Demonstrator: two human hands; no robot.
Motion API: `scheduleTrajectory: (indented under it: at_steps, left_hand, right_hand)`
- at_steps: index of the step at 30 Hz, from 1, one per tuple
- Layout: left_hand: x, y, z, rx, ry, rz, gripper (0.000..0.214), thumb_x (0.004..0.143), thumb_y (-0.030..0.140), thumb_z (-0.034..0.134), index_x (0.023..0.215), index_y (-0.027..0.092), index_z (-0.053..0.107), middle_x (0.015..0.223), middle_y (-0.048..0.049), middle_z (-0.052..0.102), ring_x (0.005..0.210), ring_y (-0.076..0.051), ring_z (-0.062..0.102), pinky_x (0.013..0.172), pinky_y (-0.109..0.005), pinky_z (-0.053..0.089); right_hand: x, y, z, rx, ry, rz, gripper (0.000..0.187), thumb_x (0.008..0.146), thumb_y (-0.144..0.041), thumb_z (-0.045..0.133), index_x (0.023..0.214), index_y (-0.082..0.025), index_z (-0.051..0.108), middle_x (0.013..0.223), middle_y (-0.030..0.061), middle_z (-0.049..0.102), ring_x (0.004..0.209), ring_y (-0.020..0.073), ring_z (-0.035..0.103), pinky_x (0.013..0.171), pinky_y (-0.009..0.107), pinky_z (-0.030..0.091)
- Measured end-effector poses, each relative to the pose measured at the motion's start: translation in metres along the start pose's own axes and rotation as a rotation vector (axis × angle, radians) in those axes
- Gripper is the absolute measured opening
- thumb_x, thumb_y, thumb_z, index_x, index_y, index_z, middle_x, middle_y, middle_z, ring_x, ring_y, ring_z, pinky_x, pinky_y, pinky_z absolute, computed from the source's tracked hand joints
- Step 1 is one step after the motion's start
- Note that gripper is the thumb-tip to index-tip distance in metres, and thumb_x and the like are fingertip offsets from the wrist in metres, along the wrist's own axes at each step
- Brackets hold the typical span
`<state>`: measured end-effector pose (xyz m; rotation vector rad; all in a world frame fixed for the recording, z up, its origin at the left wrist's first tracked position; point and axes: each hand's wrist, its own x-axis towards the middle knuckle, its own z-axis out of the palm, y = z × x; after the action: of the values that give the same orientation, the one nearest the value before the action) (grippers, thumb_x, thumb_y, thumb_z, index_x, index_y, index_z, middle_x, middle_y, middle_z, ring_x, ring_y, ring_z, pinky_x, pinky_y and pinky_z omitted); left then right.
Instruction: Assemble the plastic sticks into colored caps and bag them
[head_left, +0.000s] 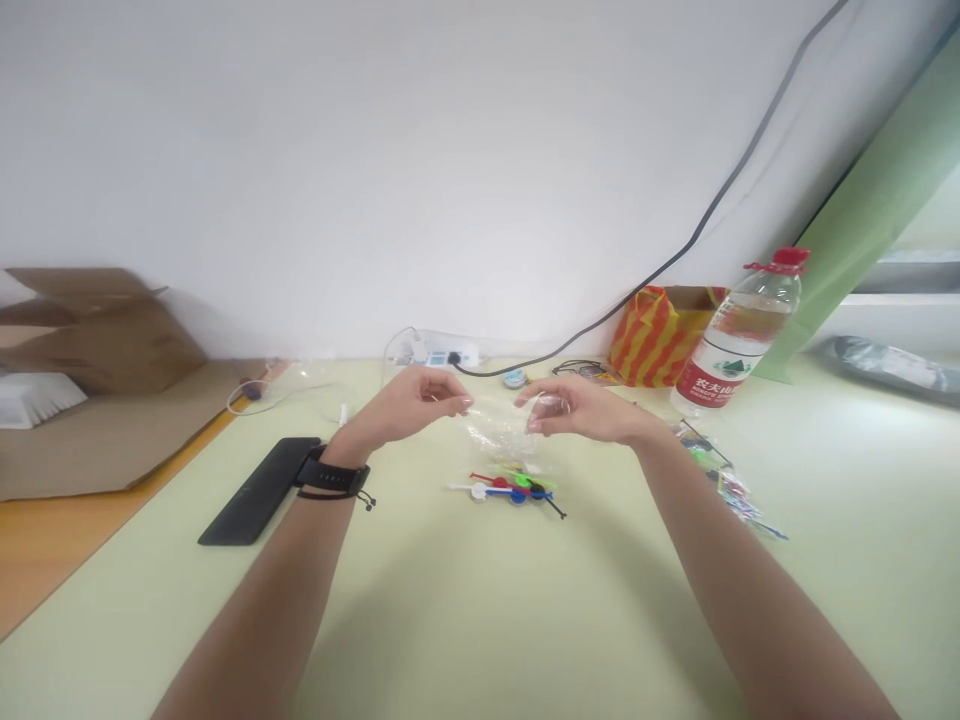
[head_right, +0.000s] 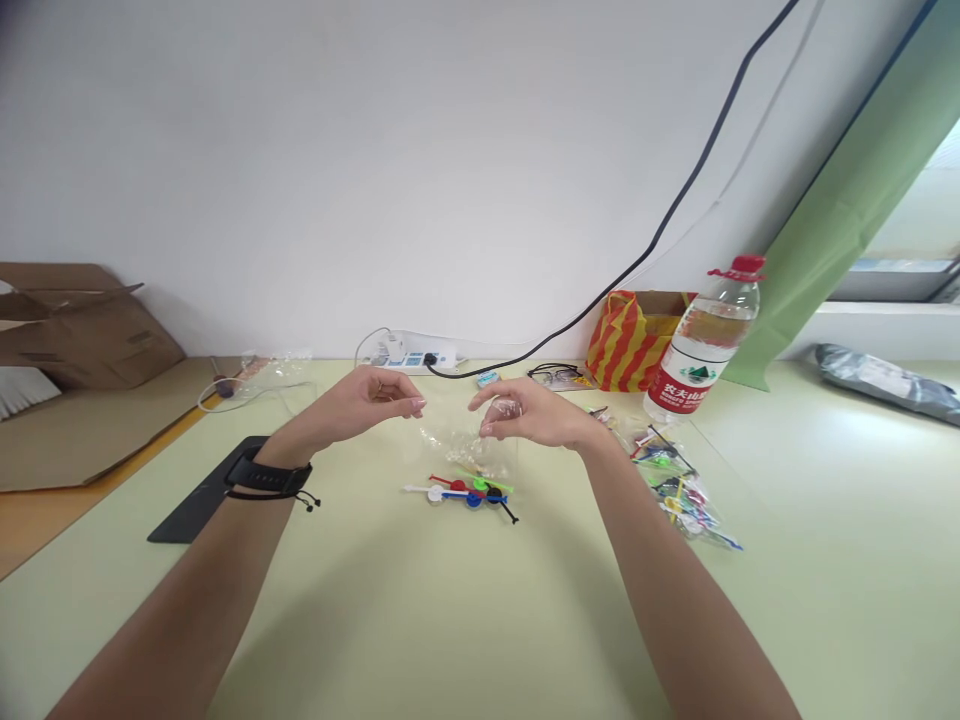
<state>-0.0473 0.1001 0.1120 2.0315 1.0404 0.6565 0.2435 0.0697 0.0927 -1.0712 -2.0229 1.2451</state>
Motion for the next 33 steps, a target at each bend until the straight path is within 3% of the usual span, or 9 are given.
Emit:
scheduleTrajectory:
  at_steps: [6, 11, 15, 18, 22, 25, 28, 33]
  left_hand:
    - [-0.003, -0.012, -0.013, -0.025, -0.031, -0.047, 0.029, 0.087, 0.049, 0.071, 0.098, 0.022, 0.071, 0.097, -0.0064, 0.076, 0.094, -0.023, 0.071, 0.083, -0.035, 0.054]
    - [-0.002, -0.01, -0.005, 0.023, -0.156, -0.062, 0.042, 0.087, 0.052, 0.07, 0.121, 0.026, 0.068, 0.099, -0.0053, 0.077, 0.095, -0.023, 0.071, 0.082, -0.034, 0.055]
    - [0.001, -0.006, 0.001, 0.056, -0.141, -0.023, 0.034, 0.09, 0.053, 0.065, 0.099, 0.022, 0.075, 0.091, -0.006, 0.077, 0.087, -0.022, 0.071, 0.077, -0.033, 0.054]
    - [0.002, -0.005, 0.001, 0.014, -0.09, -0.02, 0.032, 0.091, 0.051, 0.064, 0.093, 0.02, 0.074, 0.086, -0.0061, 0.077, 0.086, -0.022, 0.071, 0.077, -0.033, 0.054]
    - [0.002, -0.004, 0.0, -0.046, -0.048, -0.047, 0.03, 0.091, 0.049, 0.065, 0.098, 0.02, 0.071, 0.092, -0.0073, 0.078, 0.085, -0.022, 0.073, 0.077, -0.034, 0.055]
    - [0.002, -0.003, 0.001, -0.08, -0.06, -0.041, 0.03, 0.093, 0.047, 0.062, 0.105, 0.021, 0.07, 0.096, -0.0077, 0.079, 0.088, -0.022, 0.074, 0.08, -0.035, 0.057]
    - [0.002, -0.003, 0.001, -0.105, -0.076, -0.016, 0.031, 0.094, 0.046, 0.062, 0.112, 0.022, 0.069, 0.099, -0.0077, 0.08, 0.094, -0.023, 0.075, 0.088, -0.038, 0.057]
    - [0.001, -0.004, 0.0, -0.099, -0.143, -0.026, 0.035, 0.092, 0.049, 0.064, 0.115, 0.022, 0.069, 0.102, -0.0078, 0.079, 0.1, -0.025, 0.074, 0.09, -0.039, 0.056]
  right_hand:
    - [-0.002, 0.01, -0.015, 0.111, 0.218, -0.021, 0.042, 0.079, -0.032, 0.078, 0.119, -0.023, 0.069, 0.091, 0.0051, 0.076, 0.088, 0.0221, 0.072, 0.082, 0.036, 0.056]
    - [-0.001, 0.005, -0.008, 0.107, 0.109, -0.055, 0.041, 0.081, -0.031, 0.075, 0.121, -0.023, 0.068, 0.09, 0.0037, 0.074, 0.085, 0.0196, 0.07, 0.079, 0.034, 0.055]
    - [0.001, 0.003, -0.003, 0.089, 0.077, -0.053, 0.045, 0.084, -0.028, 0.072, 0.128, -0.026, 0.063, 0.092, 0.0021, 0.073, 0.087, 0.0186, 0.069, 0.079, 0.033, 0.055]
    - [0.003, 0.006, -0.002, -0.025, 0.257, -0.067, 0.041, 0.082, -0.03, 0.074, 0.121, -0.026, 0.062, 0.095, 0.0021, 0.071, 0.083, 0.018, 0.067, 0.074, 0.032, 0.055]
    - [0.011, 0.006, 0.002, -0.288, 0.622, -0.103, 0.024, 0.075, -0.031, 0.08, 0.085, -0.021, 0.06, 0.08, 0.0004, 0.066, 0.066, 0.0146, 0.058, 0.059, 0.028, 0.048]
    - [0.015, 0.001, 0.01, -0.297, 0.586, -0.132, 0.017, 0.083, -0.033, 0.074, 0.079, -0.02, 0.063, 0.077, 0.002, 0.069, 0.068, 0.0157, 0.061, 0.062, 0.029, 0.051]
    - [0.018, -0.001, 0.017, -0.262, 0.549, -0.133, 0.016, 0.088, -0.034, 0.069, 0.096, -0.02, 0.069, 0.094, 0.0065, 0.074, 0.081, 0.0189, 0.069, 0.074, 0.033, 0.056]
    - [0.021, 0.005, 0.022, -0.198, 0.544, -0.126, 0.03, 0.087, -0.036, 0.071, 0.114, -0.024, 0.068, 0.121, 0.0094, 0.07, 0.099, 0.022, 0.069, 0.087, 0.039, 0.057]
